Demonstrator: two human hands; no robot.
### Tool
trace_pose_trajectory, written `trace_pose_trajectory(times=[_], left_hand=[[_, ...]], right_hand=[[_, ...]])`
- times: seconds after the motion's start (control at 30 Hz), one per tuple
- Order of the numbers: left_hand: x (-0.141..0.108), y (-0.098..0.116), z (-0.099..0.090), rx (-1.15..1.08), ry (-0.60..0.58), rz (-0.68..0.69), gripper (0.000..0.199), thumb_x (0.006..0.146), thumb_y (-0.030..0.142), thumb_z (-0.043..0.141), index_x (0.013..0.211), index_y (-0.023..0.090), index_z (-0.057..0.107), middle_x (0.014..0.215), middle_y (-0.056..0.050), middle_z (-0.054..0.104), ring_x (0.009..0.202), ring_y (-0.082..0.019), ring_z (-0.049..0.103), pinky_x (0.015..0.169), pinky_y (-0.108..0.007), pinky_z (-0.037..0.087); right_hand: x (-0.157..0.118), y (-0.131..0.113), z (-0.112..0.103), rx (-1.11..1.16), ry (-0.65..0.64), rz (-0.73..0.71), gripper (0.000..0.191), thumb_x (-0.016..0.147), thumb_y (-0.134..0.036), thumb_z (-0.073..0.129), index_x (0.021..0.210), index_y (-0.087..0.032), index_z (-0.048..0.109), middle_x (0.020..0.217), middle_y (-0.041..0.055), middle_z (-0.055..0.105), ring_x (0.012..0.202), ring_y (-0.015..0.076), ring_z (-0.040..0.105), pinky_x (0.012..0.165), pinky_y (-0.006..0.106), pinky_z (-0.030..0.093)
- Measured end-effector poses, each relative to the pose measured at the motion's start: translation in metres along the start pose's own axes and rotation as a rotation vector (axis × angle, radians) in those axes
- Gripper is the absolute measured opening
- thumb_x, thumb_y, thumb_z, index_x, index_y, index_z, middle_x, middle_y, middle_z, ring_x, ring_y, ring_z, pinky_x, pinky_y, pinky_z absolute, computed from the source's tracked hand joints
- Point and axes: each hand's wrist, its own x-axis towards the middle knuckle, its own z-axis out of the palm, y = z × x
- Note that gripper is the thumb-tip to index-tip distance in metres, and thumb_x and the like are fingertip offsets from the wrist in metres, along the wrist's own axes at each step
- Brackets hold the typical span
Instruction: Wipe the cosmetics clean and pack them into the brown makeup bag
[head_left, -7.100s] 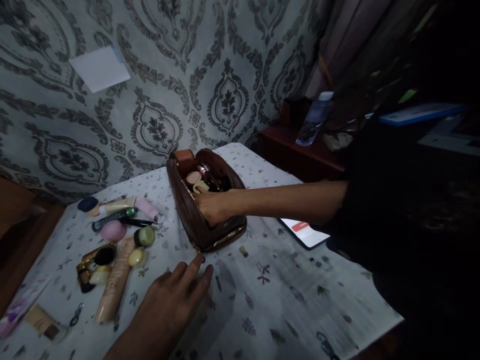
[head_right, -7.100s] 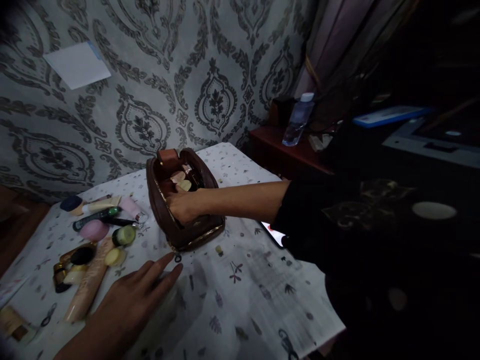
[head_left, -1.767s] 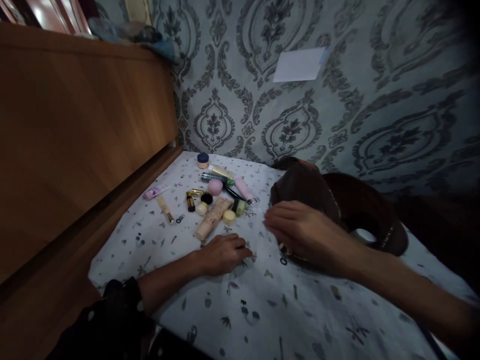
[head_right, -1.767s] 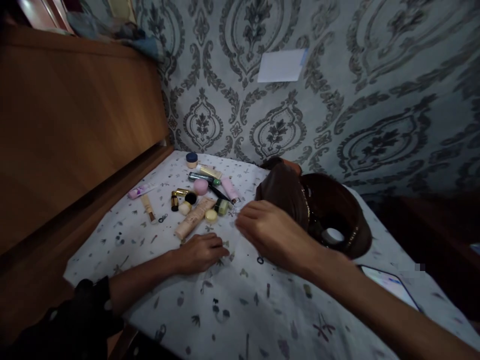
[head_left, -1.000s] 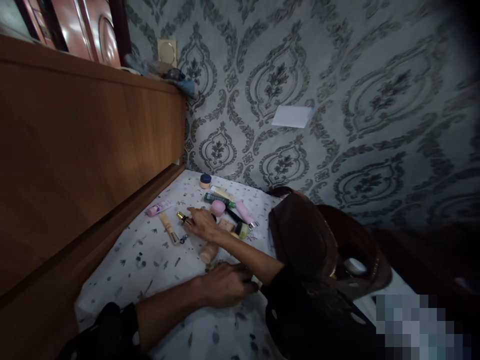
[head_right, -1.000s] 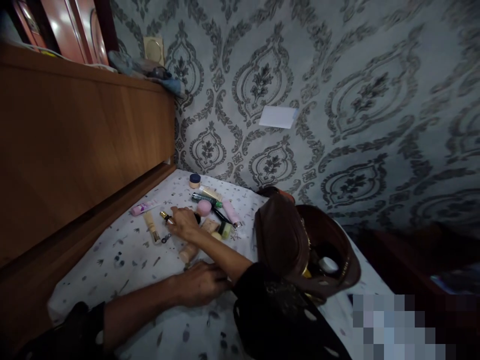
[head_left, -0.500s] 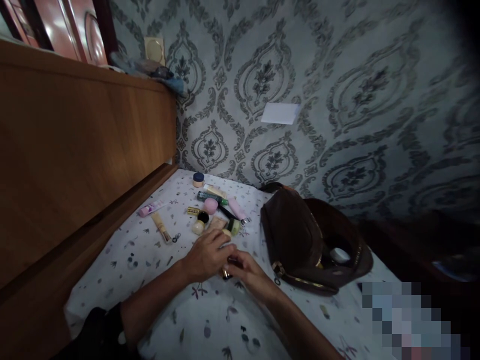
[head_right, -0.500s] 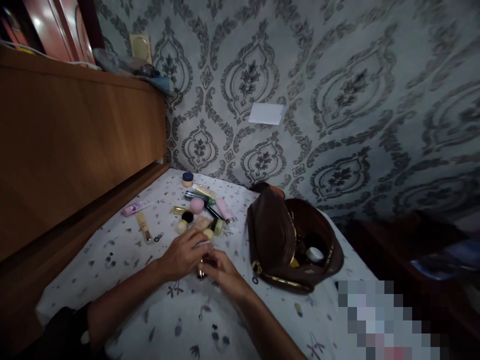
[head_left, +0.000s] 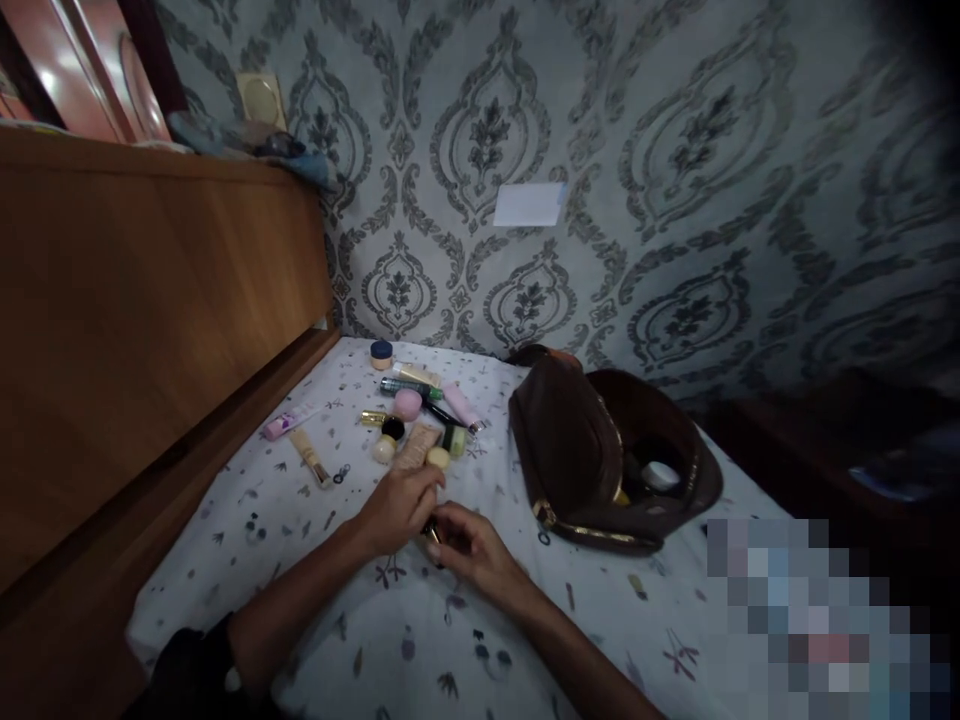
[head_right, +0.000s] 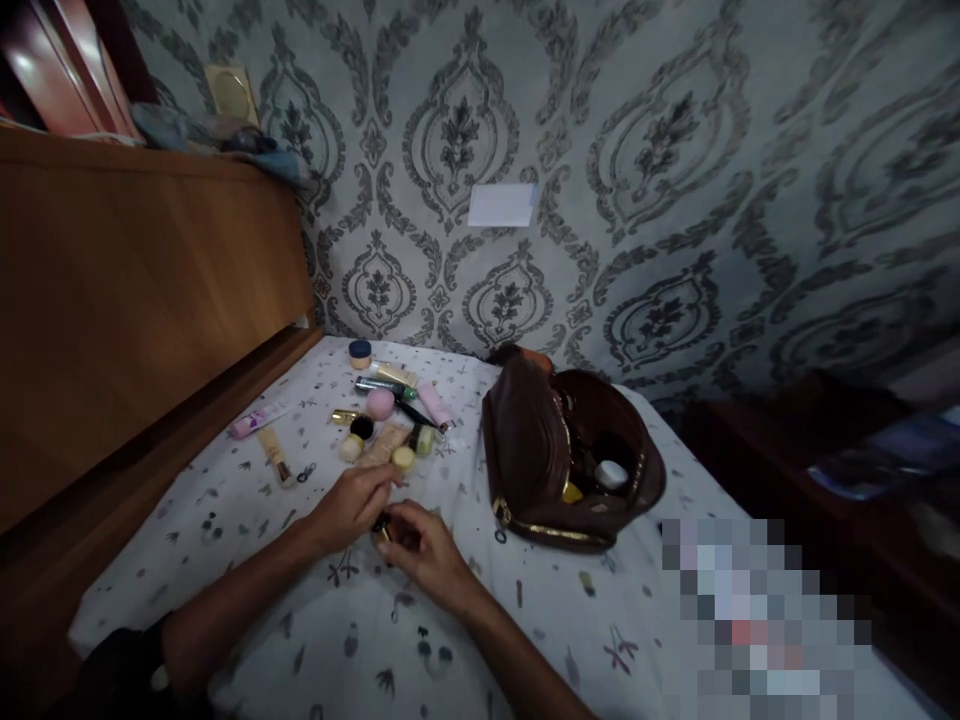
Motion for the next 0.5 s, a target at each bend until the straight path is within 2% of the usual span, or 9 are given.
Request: trace_pose_trajectory(times=[0.1,0.2,0.3,0.43,0.5], left_hand=[[0.0,0.004,-0.002,-0.132,0.067,-0.091,0.025,0.093,0.021,0.037,0.094,0.017,0.062,0.075,-0.003,0.063,0.071,-0.018,0.059,0.069,-0.029,0.045],[0.001,0.008,0.0,-0.238,0.146,-0.2,0.029,0.097,0.029,0.035,0.098,0.016,0.062,0.077,-0.002,0.061,0.071,-0.017,0.057,0.07,-0.028,0.044],[0.002,0.012,0.004,-0.301,0.187,-0.258,0.031,0.1,0.033,0.034,0.099,0.017,0.06,0.086,-0.003,0.063,0.081,-0.017,0.059,0.075,-0.028,0.045],[-0.001,0.014,0.013,-0.204,0.175,-0.172,0.031,0.102,0.033,0.032,0.104,0.017,0.058,0.097,-0.006,0.063,0.094,-0.019,0.059,0.086,-0.031,0.046],[-0.003,0.013,0.018,-0.123,0.136,-0.103,0.031,0.102,0.033,0.032,0.11,0.017,0.057,0.102,-0.008,0.063,0.099,-0.02,0.058,0.09,-0.034,0.046]], right_hand=[[-0.001,0.0,0.003,0.019,0.057,0.01,0.038,0.073,-0.043,0.077,0.101,-0.019,0.07,0.073,-0.0022,0.056,0.067,0.0132,0.048,0.065,0.027,0.041],[-0.001,0.003,0.003,0.079,0.1,0.04,0.04,0.07,-0.041,0.081,0.102,-0.018,0.07,0.077,-0.0009,0.063,0.071,0.0138,0.054,0.069,0.028,0.044],[0.001,0.003,0.003,0.158,0.12,0.093,0.041,0.069,-0.042,0.082,0.099,-0.018,0.07,0.08,0.0006,0.067,0.073,0.0146,0.059,0.07,0.028,0.046],[0.005,0.002,0.001,0.292,0.167,0.08,0.038,0.065,-0.042,0.085,0.089,-0.018,0.068,0.082,0.0007,0.068,0.076,0.015,0.061,0.073,0.029,0.049],[0.006,0.003,0.0,0.339,0.217,0.049,0.04,0.061,-0.04,0.087,0.089,-0.019,0.067,0.085,0.0004,0.068,0.08,0.0156,0.061,0.077,0.03,0.05]])
